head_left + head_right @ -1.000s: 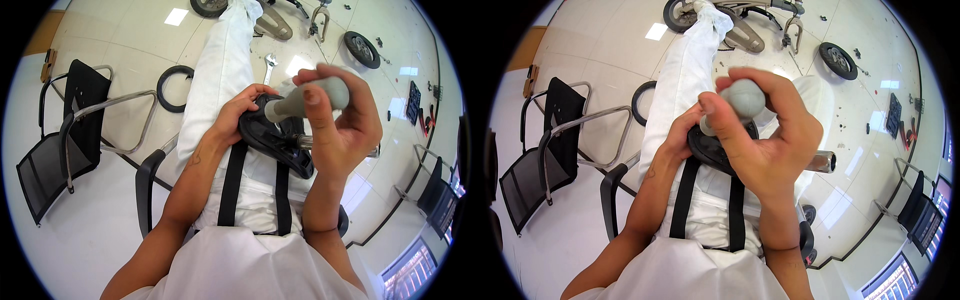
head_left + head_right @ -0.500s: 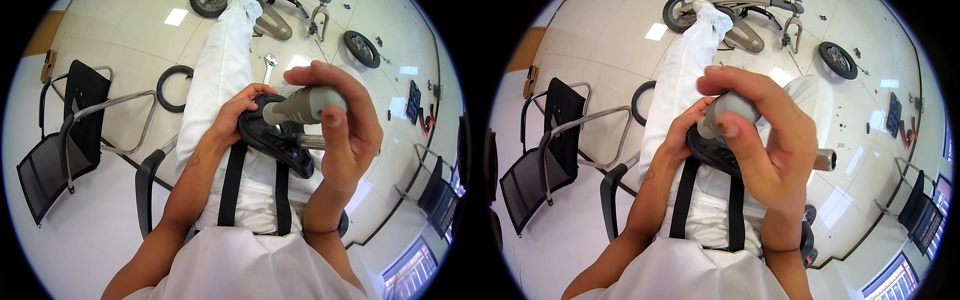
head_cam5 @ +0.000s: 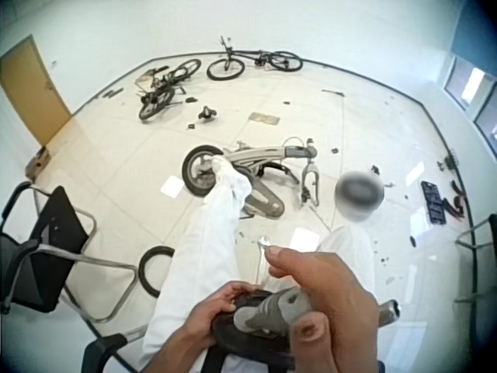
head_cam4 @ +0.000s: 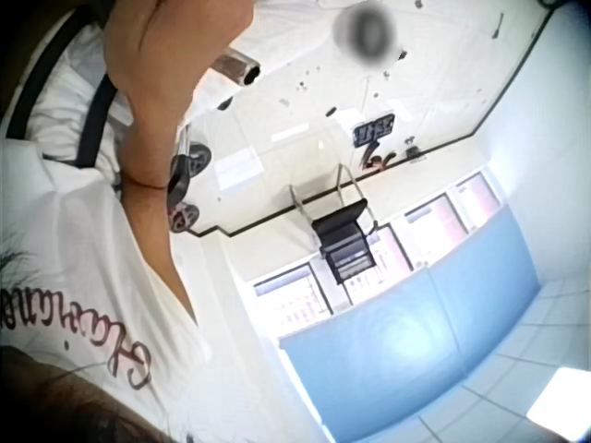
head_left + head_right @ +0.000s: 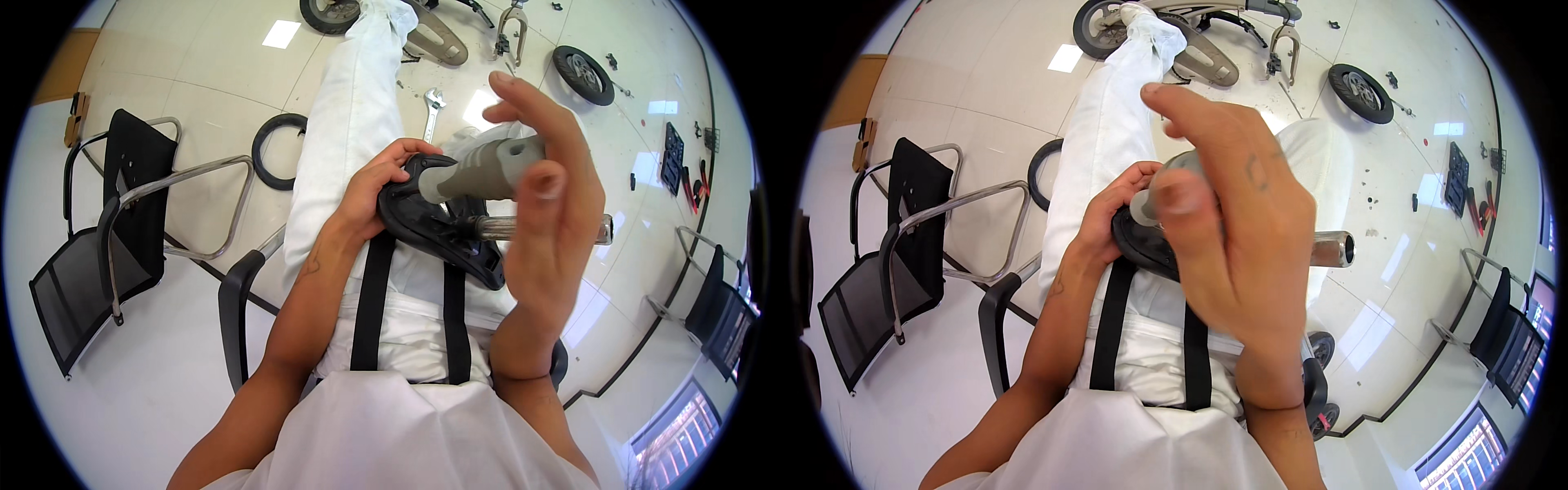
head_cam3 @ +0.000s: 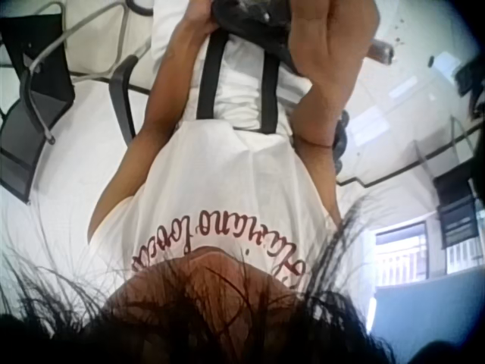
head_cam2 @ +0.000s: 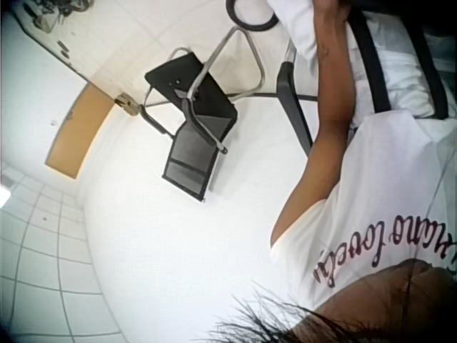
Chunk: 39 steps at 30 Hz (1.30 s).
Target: The person assembles a bicycle seat by inserting a metal post into the seat base and tightening two bolts with a screwdriver. The person holds the seat on their lap and rotates the screwdriver to secure the bolts.
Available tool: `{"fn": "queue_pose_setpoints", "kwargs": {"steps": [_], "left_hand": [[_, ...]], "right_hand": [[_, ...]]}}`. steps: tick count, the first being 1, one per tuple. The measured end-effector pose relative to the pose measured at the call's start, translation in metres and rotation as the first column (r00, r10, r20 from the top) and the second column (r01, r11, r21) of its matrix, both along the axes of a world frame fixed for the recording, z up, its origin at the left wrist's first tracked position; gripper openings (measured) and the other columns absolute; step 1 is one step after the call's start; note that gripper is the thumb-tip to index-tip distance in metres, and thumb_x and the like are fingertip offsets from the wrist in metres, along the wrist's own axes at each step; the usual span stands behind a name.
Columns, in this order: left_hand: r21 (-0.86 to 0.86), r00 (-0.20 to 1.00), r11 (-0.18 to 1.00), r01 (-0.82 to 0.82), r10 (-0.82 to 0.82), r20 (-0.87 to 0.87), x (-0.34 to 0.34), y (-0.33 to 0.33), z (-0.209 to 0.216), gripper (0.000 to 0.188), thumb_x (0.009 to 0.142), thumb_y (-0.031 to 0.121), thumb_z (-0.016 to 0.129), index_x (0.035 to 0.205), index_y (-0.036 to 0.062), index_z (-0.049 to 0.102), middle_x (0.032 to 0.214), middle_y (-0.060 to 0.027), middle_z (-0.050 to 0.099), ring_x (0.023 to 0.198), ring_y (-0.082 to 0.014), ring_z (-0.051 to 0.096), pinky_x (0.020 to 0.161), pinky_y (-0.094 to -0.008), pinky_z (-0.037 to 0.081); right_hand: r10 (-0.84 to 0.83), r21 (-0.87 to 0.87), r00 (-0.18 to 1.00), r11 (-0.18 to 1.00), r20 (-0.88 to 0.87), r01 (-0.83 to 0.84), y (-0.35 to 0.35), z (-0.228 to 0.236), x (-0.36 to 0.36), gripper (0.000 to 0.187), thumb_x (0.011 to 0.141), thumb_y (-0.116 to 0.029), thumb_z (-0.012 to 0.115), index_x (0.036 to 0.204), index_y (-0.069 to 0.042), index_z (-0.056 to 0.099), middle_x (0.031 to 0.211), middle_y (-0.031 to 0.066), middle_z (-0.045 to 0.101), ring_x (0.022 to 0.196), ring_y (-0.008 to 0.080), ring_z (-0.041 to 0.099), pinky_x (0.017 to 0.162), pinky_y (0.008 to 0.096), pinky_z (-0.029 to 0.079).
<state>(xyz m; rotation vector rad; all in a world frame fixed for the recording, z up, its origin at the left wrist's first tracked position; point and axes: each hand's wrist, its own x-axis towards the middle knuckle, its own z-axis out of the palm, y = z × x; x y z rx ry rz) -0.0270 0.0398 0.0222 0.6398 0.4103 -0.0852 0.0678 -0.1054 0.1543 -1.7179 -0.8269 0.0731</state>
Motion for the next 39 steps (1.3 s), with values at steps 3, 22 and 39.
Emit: {"fn": "queue_pose_setpoints", "kwargs": {"steps": [3,22,39], "left_hand": [[-0.011,1.0,1.0,-0.008,0.008,0.005,0.001,-0.002,0.002,0.047,0.076,0.005,0.04,0.122,-0.0017,0.047,0.124,-0.0152,0.053,0.115,-0.0212,0.053,0.102,-0.0325,0.044],[0.016,0.999,1.0,-0.008,0.009,-0.054,0.0,-0.001,0.009,0.049,0.076,0.005,0.039,0.124,-0.0026,0.045,0.121,-0.0132,0.051,0.111,-0.0182,0.054,0.096,-0.0304,0.048],[-0.029,0.999,1.0,0.007,-0.006,0.04,-0.002,0.0,-0.001,0.049,0.075,0.008,0.04,0.123,-0.0023,0.046,0.124,-0.0152,0.05,0.115,-0.0214,0.052,0.102,-0.0329,0.044]], "right_hand": [[0.17,0.069,0.98,0.984,-0.107,-0.163,-0.008,0.006,0.001,0.047,0.093,-0.03,0.052,0.123,0.005,0.055,0.111,0.0139,0.065,0.088,0.0169,0.059,0.075,0.0254,0.045],[-0.044,-0.022,0.988,0.999,-0.151,0.041,-0.004,0.002,-0.002,0.037,0.091,-0.022,0.064,0.121,0.0,0.06,0.089,0.0037,0.063,0.073,0.0086,0.053,0.068,0.0209,0.043],[0.077,-0.031,0.986,0.996,-0.149,-0.082,-0.011,0.016,-0.002,0.041,0.095,-0.022,0.061,0.123,0.006,0.054,0.111,0.0163,0.064,0.096,0.0157,0.06,0.088,0.026,0.044]]}}
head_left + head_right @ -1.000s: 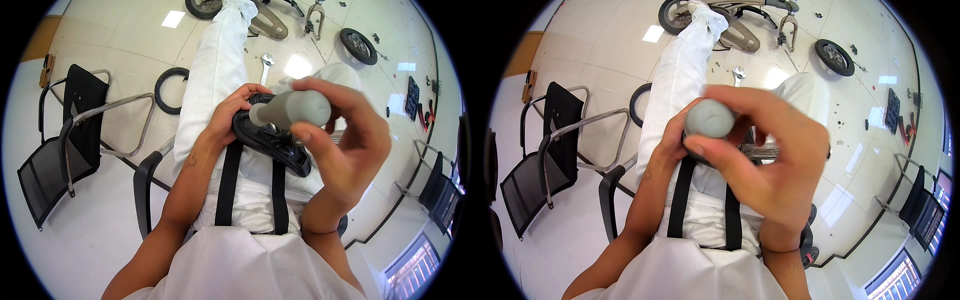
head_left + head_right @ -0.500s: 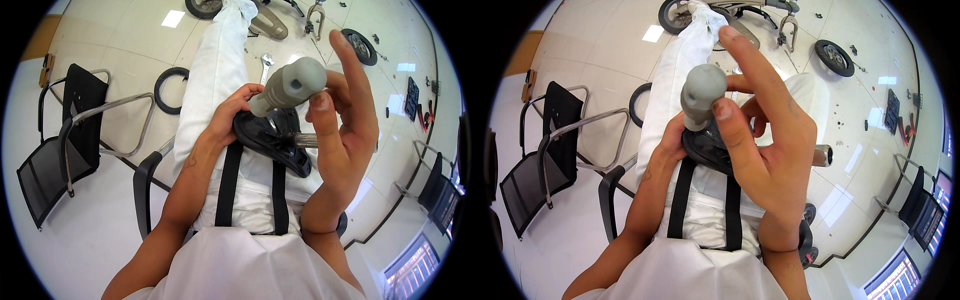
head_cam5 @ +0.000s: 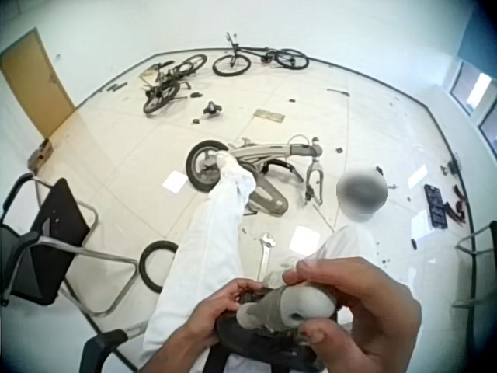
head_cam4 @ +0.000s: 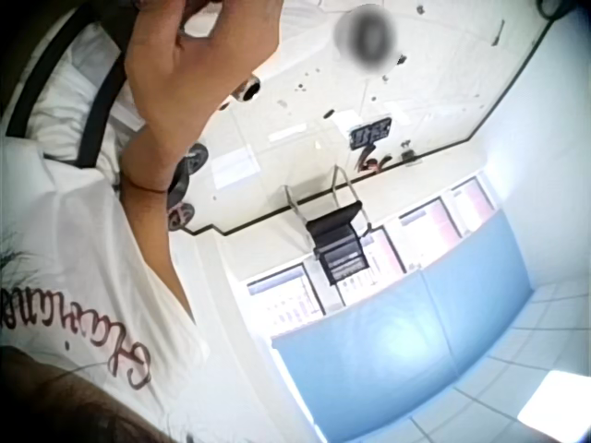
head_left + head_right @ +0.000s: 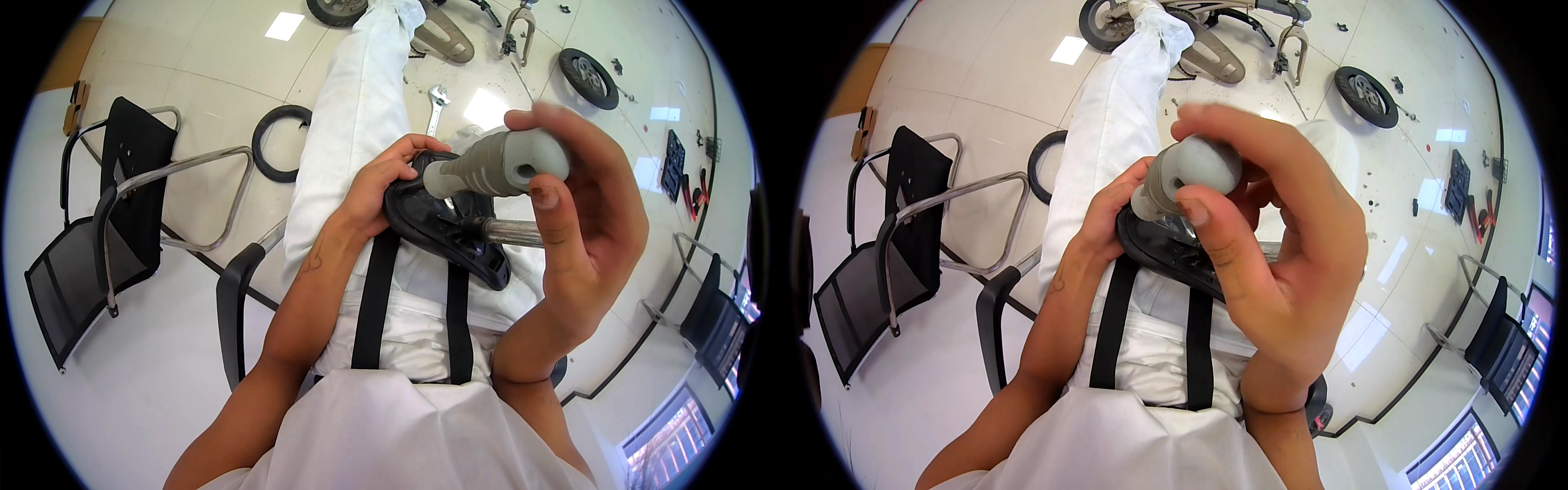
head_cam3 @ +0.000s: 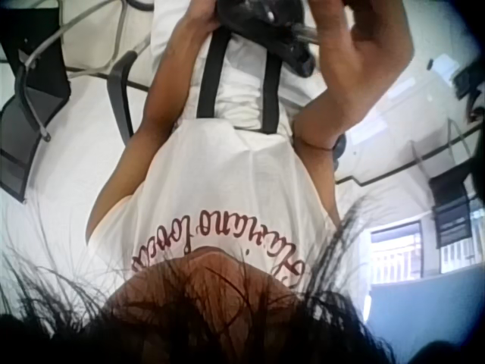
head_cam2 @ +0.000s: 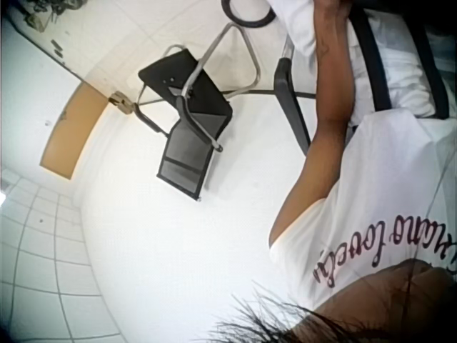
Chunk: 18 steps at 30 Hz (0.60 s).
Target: The person assembles a bicycle seat by inserting a metal post into the seat base and tightening two bolts with a screwdriver. The person holds the seat on their lap and rotates the screwdriver to secure the bolts.
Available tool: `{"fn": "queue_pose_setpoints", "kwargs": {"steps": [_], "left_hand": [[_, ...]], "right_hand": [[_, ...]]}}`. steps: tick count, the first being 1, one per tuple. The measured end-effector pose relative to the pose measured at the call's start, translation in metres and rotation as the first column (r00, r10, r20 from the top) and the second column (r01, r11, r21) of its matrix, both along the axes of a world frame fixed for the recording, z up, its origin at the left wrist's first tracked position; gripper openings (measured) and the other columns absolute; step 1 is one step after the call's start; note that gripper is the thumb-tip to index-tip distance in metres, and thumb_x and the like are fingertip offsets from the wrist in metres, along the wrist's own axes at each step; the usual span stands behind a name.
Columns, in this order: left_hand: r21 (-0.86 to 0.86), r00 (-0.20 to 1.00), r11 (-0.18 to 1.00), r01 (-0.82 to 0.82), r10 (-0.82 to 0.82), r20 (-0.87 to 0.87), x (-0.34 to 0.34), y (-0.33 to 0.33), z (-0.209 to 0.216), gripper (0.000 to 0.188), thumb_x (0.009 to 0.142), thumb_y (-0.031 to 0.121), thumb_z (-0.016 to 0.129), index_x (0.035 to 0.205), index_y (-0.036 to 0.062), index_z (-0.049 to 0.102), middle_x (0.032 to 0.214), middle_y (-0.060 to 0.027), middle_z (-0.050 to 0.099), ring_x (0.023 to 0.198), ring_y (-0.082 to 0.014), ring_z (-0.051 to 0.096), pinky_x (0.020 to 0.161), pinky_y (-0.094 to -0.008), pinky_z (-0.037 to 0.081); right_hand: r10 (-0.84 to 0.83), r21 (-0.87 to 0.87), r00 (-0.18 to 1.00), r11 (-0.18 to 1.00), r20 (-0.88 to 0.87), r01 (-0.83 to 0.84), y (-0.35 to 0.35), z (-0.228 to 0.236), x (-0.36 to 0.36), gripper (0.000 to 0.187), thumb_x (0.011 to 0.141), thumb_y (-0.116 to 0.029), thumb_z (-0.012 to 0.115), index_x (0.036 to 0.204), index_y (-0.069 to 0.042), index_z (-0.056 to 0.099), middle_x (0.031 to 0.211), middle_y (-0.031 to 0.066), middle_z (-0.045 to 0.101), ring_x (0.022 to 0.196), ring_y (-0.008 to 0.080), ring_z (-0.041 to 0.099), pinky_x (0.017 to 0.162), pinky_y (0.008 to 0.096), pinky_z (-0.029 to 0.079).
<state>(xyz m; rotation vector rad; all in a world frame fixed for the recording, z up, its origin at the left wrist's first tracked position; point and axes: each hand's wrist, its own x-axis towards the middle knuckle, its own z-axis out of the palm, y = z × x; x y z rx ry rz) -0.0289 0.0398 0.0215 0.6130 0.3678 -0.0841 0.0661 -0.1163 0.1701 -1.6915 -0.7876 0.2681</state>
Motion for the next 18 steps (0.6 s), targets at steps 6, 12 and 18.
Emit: {"fn": "queue_pose_setpoints", "kwargs": {"steps": [6,12,18], "left_hand": [[0.005,1.0,1.0,-0.009,0.009,-0.015,0.0,0.001,-0.004,0.048,0.075,0.007,0.039,0.122,-0.0028,0.046,0.124,-0.0157,0.051,0.115,-0.0219,0.053,0.101,-0.0335,0.045],[0.023,0.999,1.0,-0.016,0.017,-0.051,-0.001,0.001,0.003,0.048,0.075,0.006,0.039,0.122,-0.0037,0.047,0.121,-0.0163,0.052,0.112,-0.0222,0.054,0.101,-0.0339,0.045],[0.044,0.999,0.999,0.002,0.0,-0.042,0.0,0.002,-0.003,0.049,0.075,0.007,0.039,0.122,-0.0042,0.047,0.118,-0.0164,0.053,0.111,-0.0221,0.055,0.1,-0.0334,0.046]], "right_hand": [[-0.027,-0.058,0.997,0.998,0.071,0.031,0.0,-0.001,0.003,0.036,0.089,-0.021,0.069,0.113,0.005,0.061,0.098,0.0077,0.063,0.089,0.0125,0.058,0.082,0.0232,0.044],[-0.252,-0.124,0.967,0.959,0.038,0.254,0.006,0.001,-0.009,0.033,0.078,-0.02,0.081,0.094,0.002,0.064,0.087,0.0028,0.062,0.076,0.0073,0.055,0.068,0.0193,0.041],[-0.437,-0.194,0.897,0.877,0.063,0.44,0.014,0.003,-0.01,0.03,0.076,-0.02,0.083,0.078,-0.001,0.06,0.069,-0.0028,0.056,0.061,0.0019,0.044,0.057,0.0173,0.033]]}}
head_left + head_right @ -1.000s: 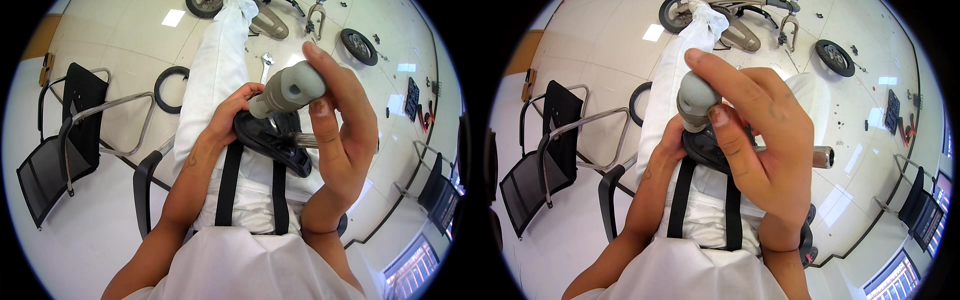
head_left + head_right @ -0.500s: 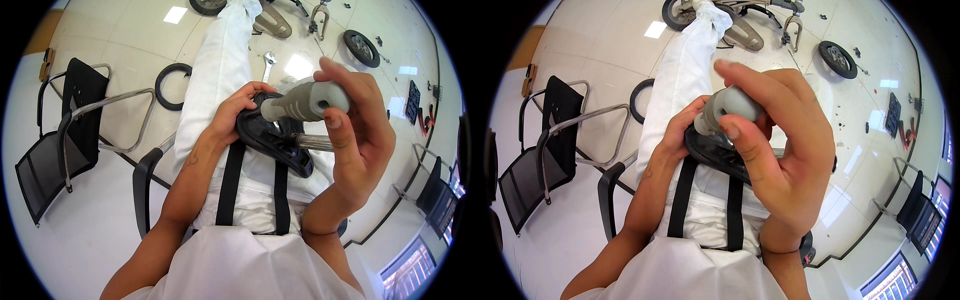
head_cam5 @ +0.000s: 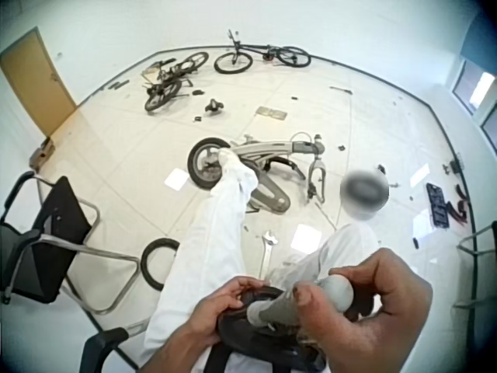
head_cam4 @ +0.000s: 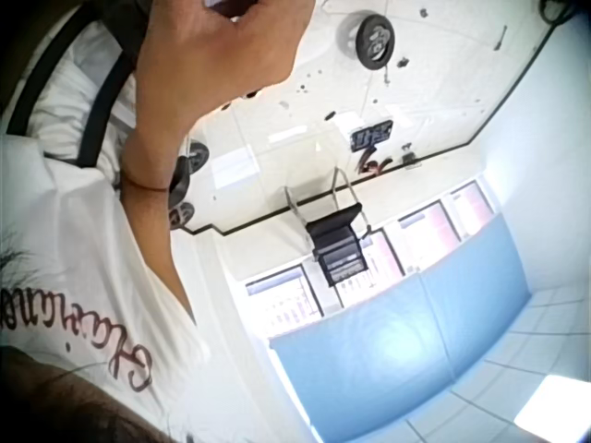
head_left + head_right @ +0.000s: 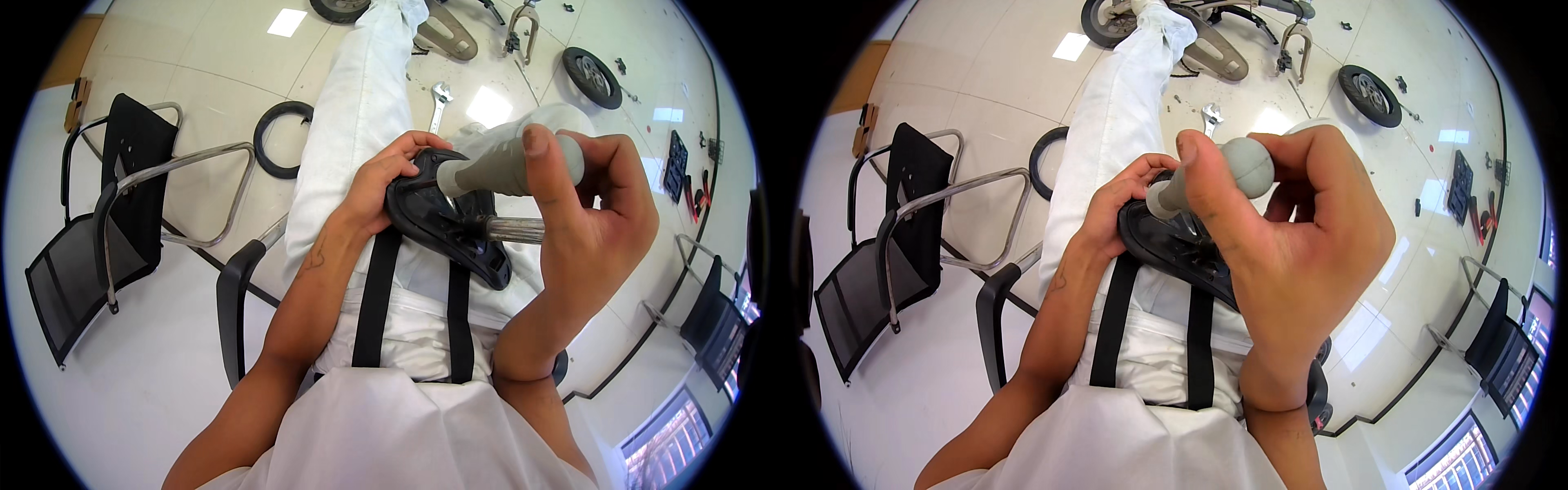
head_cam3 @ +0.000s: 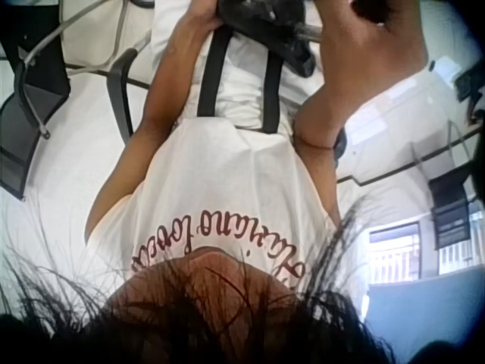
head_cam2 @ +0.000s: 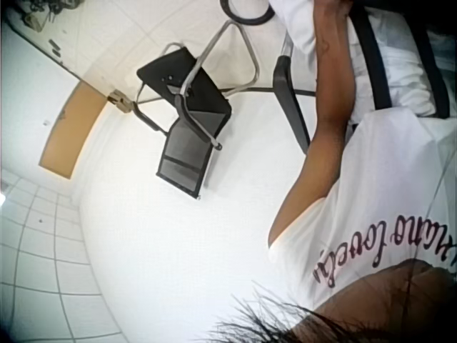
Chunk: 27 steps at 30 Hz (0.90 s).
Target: The person assembles a bicycle seat by inserting a metal post into the seat base and tightening two bolts with a screwdriver. The person holds the seat on their lap and rotates the screwdriver to secure the bolts.
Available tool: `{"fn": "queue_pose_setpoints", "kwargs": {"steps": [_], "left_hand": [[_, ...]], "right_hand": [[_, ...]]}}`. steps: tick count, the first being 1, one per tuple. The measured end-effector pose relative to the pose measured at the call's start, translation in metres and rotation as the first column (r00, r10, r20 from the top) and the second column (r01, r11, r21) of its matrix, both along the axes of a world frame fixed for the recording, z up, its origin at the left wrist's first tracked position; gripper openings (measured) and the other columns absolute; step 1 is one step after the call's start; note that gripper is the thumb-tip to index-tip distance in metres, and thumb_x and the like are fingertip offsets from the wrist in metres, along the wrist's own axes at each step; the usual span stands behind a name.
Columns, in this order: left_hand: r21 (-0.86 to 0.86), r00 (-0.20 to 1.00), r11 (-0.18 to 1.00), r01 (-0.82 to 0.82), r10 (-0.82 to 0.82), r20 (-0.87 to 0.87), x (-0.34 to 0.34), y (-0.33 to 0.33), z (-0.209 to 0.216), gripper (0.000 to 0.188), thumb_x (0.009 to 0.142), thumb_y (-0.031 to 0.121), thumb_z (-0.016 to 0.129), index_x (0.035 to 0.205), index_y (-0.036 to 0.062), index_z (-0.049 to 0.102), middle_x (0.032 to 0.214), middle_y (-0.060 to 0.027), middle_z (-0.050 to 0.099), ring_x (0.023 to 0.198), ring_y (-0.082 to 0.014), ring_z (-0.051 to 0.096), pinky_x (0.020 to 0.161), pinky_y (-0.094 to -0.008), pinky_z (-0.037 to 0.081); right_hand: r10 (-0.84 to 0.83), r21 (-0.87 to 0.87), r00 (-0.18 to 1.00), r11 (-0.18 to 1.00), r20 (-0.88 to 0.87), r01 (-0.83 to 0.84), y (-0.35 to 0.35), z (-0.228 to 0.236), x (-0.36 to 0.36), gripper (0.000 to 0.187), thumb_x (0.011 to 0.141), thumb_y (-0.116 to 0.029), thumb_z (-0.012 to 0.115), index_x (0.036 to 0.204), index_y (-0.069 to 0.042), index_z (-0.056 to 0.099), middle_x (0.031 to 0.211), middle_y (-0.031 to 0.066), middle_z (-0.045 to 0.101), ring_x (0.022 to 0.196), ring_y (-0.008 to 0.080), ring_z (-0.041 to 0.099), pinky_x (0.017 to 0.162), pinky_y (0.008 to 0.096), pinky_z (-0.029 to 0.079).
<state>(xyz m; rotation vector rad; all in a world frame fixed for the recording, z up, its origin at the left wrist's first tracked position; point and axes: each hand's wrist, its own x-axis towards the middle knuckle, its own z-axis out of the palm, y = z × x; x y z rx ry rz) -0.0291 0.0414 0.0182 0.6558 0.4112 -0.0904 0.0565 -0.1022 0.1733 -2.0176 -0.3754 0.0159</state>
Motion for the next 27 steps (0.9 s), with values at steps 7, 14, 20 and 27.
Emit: {"fn": "queue_pose_setpoints", "kwargs": {"steps": [7,14,20,27], "left_hand": [[0.039,1.0,0.999,0.003,-0.003,-0.009,0.002,0.0,0.006,0.05,0.075,0.007,0.04,0.123,-0.0035,0.046,0.12,-0.0156,0.053,0.112,-0.0222,0.054,0.1,-0.0333,0.046],[-0.03,0.999,0.999,0.026,-0.025,0.044,0.002,-0.003,0.005,0.051,0.076,0.009,0.041,0.125,-0.0029,0.045,0.122,-0.0154,0.052,0.114,-0.0215,0.053,0.101,-0.0325,0.044],[-0.03,0.998,0.998,-0.055,0.056,0.034,-0.001,-0.004,0.006,0.049,0.076,0.009,0.041,0.123,-0.0032,0.047,0.125,-0.0167,0.052,0.116,-0.0227,0.053,0.102,-0.0337,0.043],[-0.009,0.99,0.99,-0.137,0.137,0.022,-0.004,-0.004,0.007,0.047,0.077,0.006,0.04,0.123,-0.0054,0.047,0.131,-0.0192,0.05,0.119,-0.025,0.052,0.105,-0.0363,0.042]], "right_hand": [[0.024,-0.097,0.992,0.995,0.127,-0.011,0.003,-0.007,0.006,0.03,0.083,-0.023,0.073,0.074,-0.003,0.052,0.075,0.0022,0.06,0.067,0.006,0.048,0.064,0.0202,0.037],[0.523,0.752,0.852,0.572,-0.027,-0.327,0.023,-0.035,0.017,0.017,0.093,-0.013,0.048,0.099,0.002,0.052,0.096,0.0214,0.065,0.078,0.0259,0.064,0.077,0.0367,0.051],[0.357,0.759,0.933,0.617,-0.037,-0.206,0.039,-0.04,0.003,0.02,0.096,-0.012,0.049,0.104,0.004,0.054,0.058,0.004,0.045,0.046,0.0131,0.046,0.046,0.0278,0.042],[0.006,0.614,0.998,0.789,-0.055,0.029,0.054,-0.034,-0.014,0.025,0.097,-0.018,0.05,0.105,0.005,0.053,0.059,0.0048,0.05,0.047,0.0127,0.047,0.047,0.0264,0.042]]}}
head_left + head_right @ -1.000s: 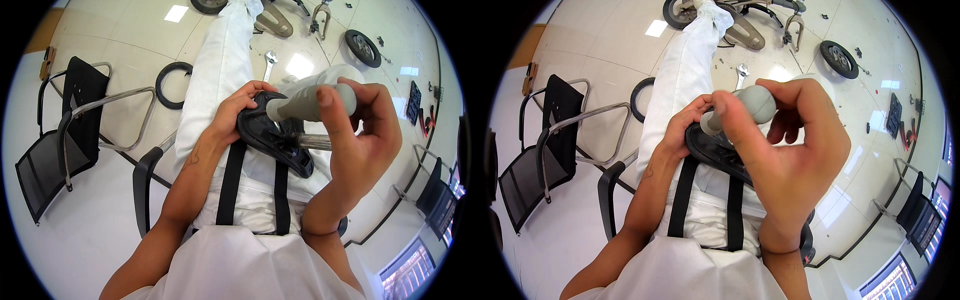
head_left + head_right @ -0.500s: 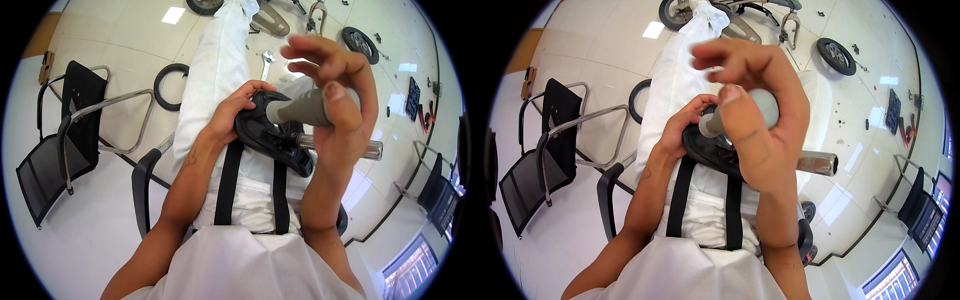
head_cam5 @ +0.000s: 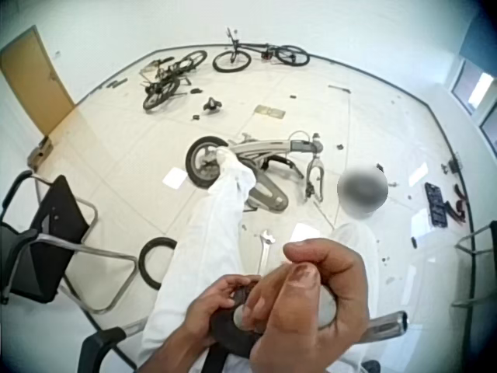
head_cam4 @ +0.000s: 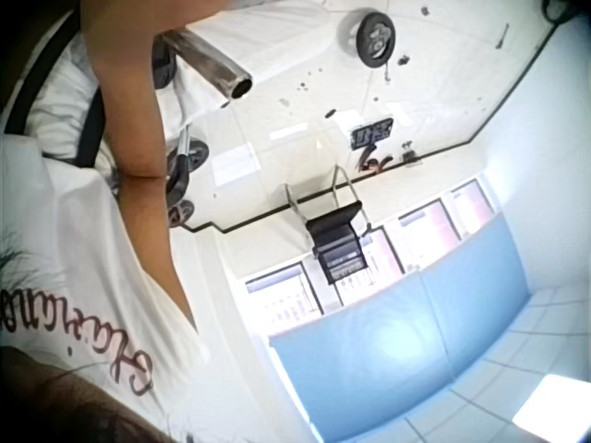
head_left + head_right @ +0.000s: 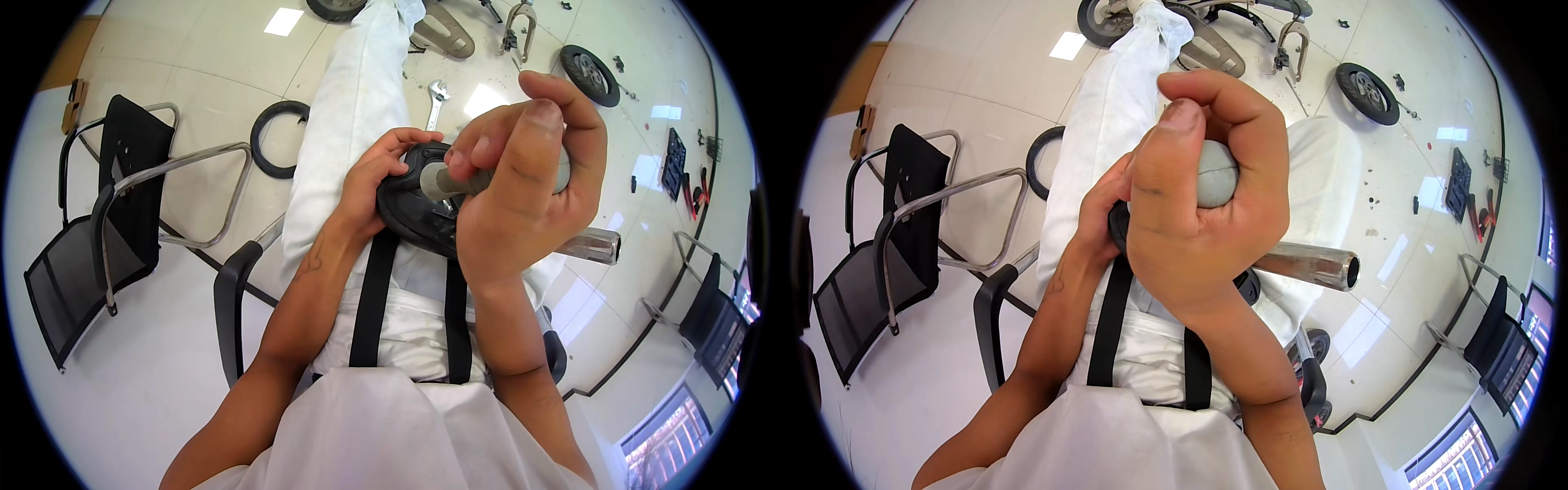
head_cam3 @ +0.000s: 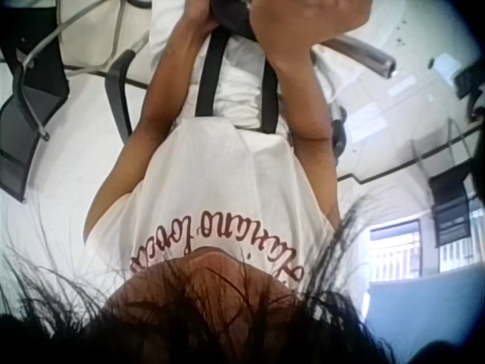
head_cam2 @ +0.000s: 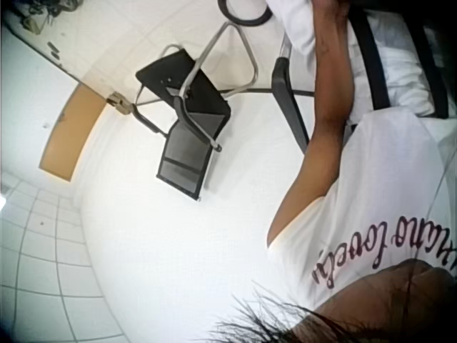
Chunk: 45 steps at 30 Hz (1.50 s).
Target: The person assembles a bicycle seat by inserting a metal post into the seat base and tightening two bolts with a screwdriver. The person holds the seat on their lap and rotates the screwdriver to secure the bolts.
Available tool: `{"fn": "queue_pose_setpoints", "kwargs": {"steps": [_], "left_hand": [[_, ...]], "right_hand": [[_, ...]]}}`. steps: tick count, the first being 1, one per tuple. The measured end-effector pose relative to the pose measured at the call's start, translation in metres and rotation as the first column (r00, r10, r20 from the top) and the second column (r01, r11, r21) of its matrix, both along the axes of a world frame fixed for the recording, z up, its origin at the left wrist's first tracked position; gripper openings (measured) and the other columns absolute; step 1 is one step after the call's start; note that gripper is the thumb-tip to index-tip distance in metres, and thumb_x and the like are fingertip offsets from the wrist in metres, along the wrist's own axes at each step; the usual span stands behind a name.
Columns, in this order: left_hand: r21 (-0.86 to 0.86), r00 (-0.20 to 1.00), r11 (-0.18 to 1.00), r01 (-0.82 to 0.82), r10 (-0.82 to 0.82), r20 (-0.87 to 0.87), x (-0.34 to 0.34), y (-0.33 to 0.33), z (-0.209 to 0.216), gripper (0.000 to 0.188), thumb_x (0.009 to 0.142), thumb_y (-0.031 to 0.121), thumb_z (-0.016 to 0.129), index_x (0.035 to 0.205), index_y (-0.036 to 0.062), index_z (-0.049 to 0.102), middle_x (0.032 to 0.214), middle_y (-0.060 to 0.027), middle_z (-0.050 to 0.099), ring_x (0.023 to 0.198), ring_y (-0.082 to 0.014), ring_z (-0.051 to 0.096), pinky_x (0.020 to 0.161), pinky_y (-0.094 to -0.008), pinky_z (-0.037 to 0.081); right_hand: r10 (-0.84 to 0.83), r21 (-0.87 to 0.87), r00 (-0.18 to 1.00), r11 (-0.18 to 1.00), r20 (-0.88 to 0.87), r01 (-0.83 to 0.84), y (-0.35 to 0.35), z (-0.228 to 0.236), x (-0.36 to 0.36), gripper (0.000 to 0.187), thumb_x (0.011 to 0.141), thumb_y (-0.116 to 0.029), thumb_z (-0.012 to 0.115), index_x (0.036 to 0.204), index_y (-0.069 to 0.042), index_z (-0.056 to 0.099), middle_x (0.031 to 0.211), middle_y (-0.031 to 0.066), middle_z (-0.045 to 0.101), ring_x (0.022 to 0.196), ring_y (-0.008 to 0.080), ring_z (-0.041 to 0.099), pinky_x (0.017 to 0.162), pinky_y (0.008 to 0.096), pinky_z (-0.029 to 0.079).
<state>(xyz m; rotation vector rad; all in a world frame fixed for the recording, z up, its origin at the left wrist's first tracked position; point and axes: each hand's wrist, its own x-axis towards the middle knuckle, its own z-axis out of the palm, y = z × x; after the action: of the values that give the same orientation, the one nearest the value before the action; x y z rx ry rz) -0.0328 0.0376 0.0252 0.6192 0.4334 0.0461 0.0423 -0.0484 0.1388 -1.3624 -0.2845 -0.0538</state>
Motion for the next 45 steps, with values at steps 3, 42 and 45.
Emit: {"fn": "queue_pose_setpoints", "kwargs": {"steps": [3,42,45], "left_hand": [[0.022,0.999,0.999,-0.033,0.032,0.014,0.0,-0.001,-0.003,0.048,0.077,0.006,0.041,0.123,-0.0056,0.046,0.131,-0.0192,0.05,0.118,-0.0253,0.053,0.104,-0.0364,0.042],[-0.357,0.972,0.928,-0.11,0.175,0.157,-0.007,0.013,-0.01,0.049,0.094,0.013,0.045,0.139,-0.0027,0.036,0.132,-0.0193,0.052,0.12,-0.028,0.055,0.102,-0.0395,0.046],[-0.291,0.966,0.947,-0.138,0.193,0.172,-0.007,0.01,-0.004,0.047,0.093,0.014,0.046,0.137,-0.0013,0.038,0.129,-0.0189,0.053,0.118,-0.0279,0.056,0.101,-0.0393,0.047]], "right_hand": [[-0.098,-0.054,0.995,0.994,0.028,0.099,0.005,0.001,-0.005,0.026,0.097,-0.019,0.051,0.105,0.006,0.052,0.059,0.0051,0.052,0.049,0.0124,0.049,0.049,0.026,0.043],[0.304,0.047,0.948,0.95,0.095,-0.309,0.045,0.01,0.003,0.039,0.1,-0.024,0.051,0.068,-0.002,0.048,0.051,0.0044,0.05,0.042,0.0107,0.048,0.042,0.024,0.037],[0.239,0.019,0.968,0.97,0.075,-0.241,0.047,0.009,0.003,0.039,0.1,-0.025,0.051,0.068,-0.002,0.047,0.052,0.0046,0.051,0.042,0.0109,0.048,0.043,0.0238,0.037]]}}
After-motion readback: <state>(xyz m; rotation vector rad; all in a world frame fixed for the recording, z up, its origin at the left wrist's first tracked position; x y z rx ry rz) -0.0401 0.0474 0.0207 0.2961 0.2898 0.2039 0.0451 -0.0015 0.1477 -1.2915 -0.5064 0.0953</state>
